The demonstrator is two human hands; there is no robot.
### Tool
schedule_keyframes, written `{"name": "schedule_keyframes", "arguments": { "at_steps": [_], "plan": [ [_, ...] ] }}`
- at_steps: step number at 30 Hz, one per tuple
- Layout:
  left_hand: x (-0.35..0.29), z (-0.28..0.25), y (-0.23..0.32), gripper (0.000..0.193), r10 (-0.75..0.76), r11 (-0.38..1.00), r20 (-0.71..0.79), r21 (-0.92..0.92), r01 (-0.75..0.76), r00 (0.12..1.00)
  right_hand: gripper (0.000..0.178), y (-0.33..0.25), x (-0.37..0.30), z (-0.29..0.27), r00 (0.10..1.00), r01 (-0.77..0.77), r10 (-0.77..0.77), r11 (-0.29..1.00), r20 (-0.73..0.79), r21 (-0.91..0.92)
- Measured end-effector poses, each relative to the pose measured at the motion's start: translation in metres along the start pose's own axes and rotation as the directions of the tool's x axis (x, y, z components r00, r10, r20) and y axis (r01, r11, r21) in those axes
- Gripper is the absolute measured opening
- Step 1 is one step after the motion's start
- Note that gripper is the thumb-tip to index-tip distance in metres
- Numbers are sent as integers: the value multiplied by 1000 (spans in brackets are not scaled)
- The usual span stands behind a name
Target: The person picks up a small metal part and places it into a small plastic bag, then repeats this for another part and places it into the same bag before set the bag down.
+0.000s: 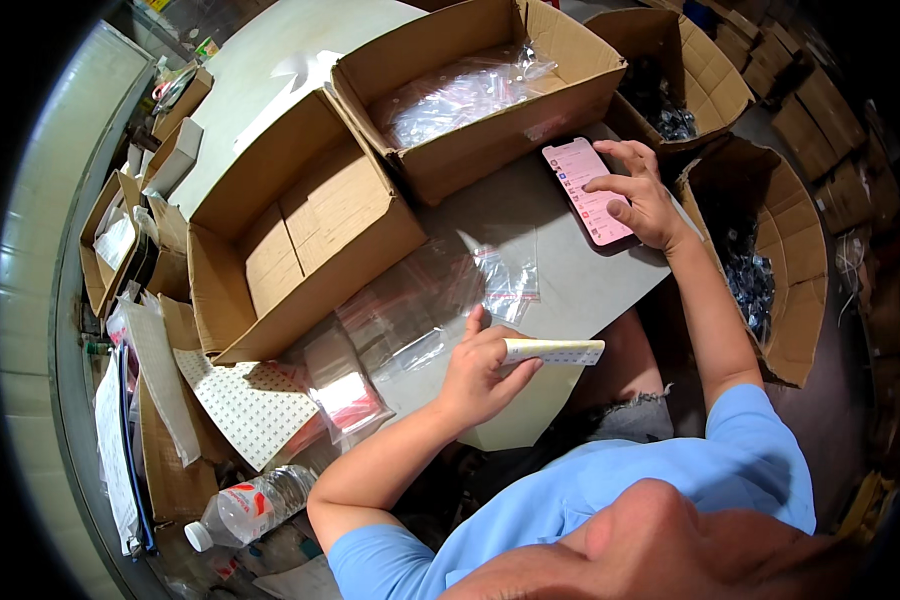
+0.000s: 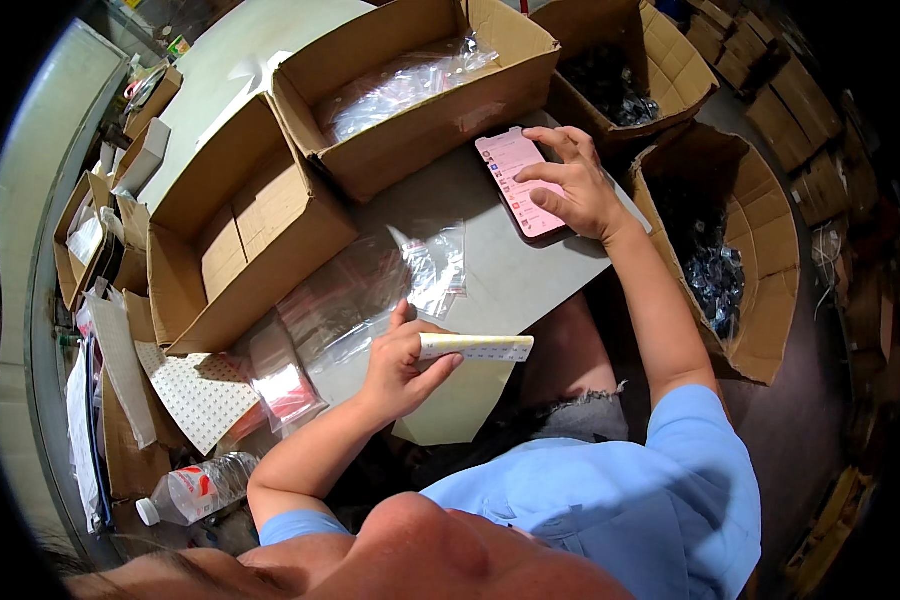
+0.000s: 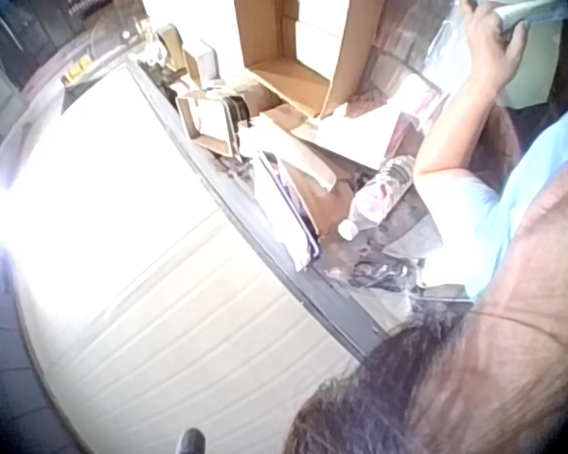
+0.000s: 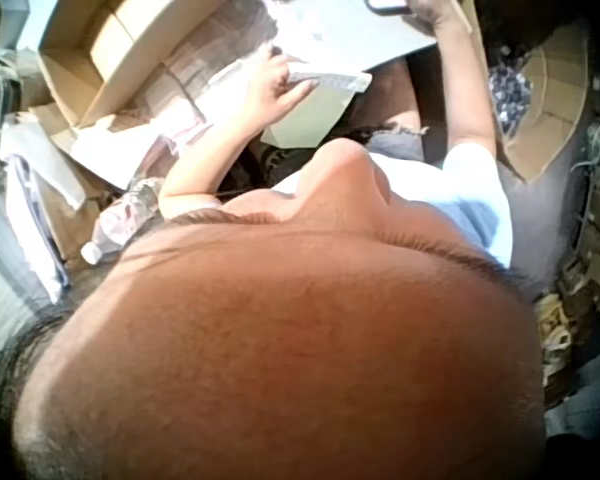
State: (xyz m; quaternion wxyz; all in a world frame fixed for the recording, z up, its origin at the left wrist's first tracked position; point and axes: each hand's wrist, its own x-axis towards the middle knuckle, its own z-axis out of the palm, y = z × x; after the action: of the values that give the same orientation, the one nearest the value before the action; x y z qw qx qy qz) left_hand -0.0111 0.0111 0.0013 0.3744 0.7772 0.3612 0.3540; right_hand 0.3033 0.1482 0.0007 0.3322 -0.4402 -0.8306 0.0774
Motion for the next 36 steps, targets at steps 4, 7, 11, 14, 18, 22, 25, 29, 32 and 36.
{"name": "schedule_keyframes", "arguments": {
  "at_steps": [4, 7, 11, 14, 18, 22, 25, 29, 32, 36],
  "plan": [
    [-1, -1, 1, 9, -9, 1000, 11, -5, 9, 1000, 57, -4, 0, 0, 1000, 25, -25, 995, 2, -99],
    [-1, -1, 1, 9, -20, 1000, 17, -7, 20, 1000, 57, -8, 3, -3, 999, 44, -44, 976, 2, -212],
    [-2, -2, -1, 10, -11, 1000, 20, -13, 12, 1000, 57, -25, 9, -13, 996, 80, -59, 940, 74, -331],
    [-1, -1, 1, 11, -10, 1000, 12, -6, 10, 1000, 56, -27, 7, -14, 992, 114, -84, 927, 99, -357],
    [-1, -2, -1, 11, -11, 1000, 16, -8, 11, 1000, 54, -33, 14, -15, 994, 92, -62, 926, 94, -365],
    [-1, -2, 0, 10, -21, 1000, 15, -15, 21, 1000, 52, -32, 13, -15, 991, 119, -86, 921, 105, -371],
    [-2, -1, -2, 9, -9, 1000, 8, -21, 10, 1000, 51, -35, 14, -18, 990, 129, -95, 919, 109, -373],
    [-2, 1, -1, 8, -9, 1000, 8, -25, 9, 1000, 50, -35, 13, -18, 987, 151, -113, 907, 118, -392],
    [-2, -1, -1, 8, -19, 1000, 22, -22, 20, 1000, 50, -38, 18, -18, 985, 143, -93, 904, 142, -402],
    [-2, 0, -1, 8, -28, 999, 18, -34, 28, 999, 51, -40, 17, -20, 983, 160, -106, 896, 151, -414]
  ]
}}
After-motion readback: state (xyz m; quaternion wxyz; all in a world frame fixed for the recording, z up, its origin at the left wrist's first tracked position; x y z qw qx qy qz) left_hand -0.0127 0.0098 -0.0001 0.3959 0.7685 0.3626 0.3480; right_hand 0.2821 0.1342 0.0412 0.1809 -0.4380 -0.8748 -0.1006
